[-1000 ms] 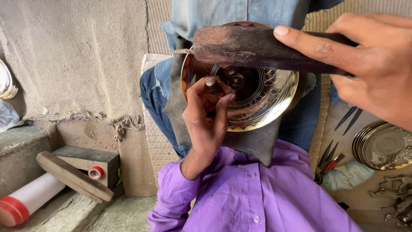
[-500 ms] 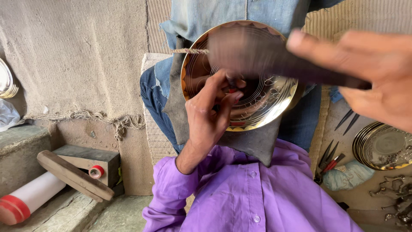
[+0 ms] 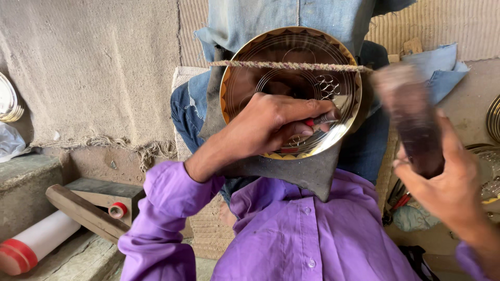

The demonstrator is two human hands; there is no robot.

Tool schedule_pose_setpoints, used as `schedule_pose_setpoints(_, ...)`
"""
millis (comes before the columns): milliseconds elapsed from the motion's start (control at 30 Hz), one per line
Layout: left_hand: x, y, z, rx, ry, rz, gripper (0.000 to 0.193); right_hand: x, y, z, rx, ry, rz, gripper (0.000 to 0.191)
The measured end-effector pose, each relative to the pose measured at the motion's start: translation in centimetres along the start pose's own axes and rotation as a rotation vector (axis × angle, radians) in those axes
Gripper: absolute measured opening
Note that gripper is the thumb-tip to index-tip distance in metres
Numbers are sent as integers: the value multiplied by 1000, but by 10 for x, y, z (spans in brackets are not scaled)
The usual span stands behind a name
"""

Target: The person sits on the floor with a brass plate braced on a lap support and holds a punch against the plate surface, striking the punch with a mallet to stamp a decorative pattern. The person repeatedly repositions the punch to new spots across the plate, working around the engraved design.

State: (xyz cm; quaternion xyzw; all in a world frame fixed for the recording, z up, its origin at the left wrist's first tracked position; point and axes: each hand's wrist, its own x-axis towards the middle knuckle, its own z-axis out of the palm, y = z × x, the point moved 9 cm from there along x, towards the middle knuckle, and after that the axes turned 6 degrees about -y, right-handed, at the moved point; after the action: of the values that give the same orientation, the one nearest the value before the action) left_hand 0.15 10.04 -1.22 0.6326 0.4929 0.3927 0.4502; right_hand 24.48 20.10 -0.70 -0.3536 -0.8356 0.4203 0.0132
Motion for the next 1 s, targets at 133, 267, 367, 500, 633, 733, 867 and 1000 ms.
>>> schedule_pose_setpoints(133,10,-2,2,17,-132,96,45,-28,6,24,-260,77,-94,78)
schedule_pose_setpoints(267,13,2,7,-7,-229,144,47,-43,23,40,-117,105,-81,76)
schedule_pose_setpoints(367,7,0,-8,-44,-73,22,45,-44,26,46,-26,115,-74,83)
schedule_pose_setpoints(500,-12,4,-27,48,201,-110,51,-38,11,38,-295,192,-196,86)
schedule_pose_setpoints(633,-13,4,-21,82,104,-102,49,-28,18,24,-282,147,-137,82)
schedule_pose_setpoints(733,-10,0,-18,47,38,-82,49,-26,31,7,66,190,-8,72)
schedule_pose_setpoints(867,-7,8,-17,57,10,22,50,-12,16,2,-56,140,-23,59)
schedule_pose_setpoints(1000,-12,-1,-14,77,19,-140,46,15,-6,3,8,4,-129,82)
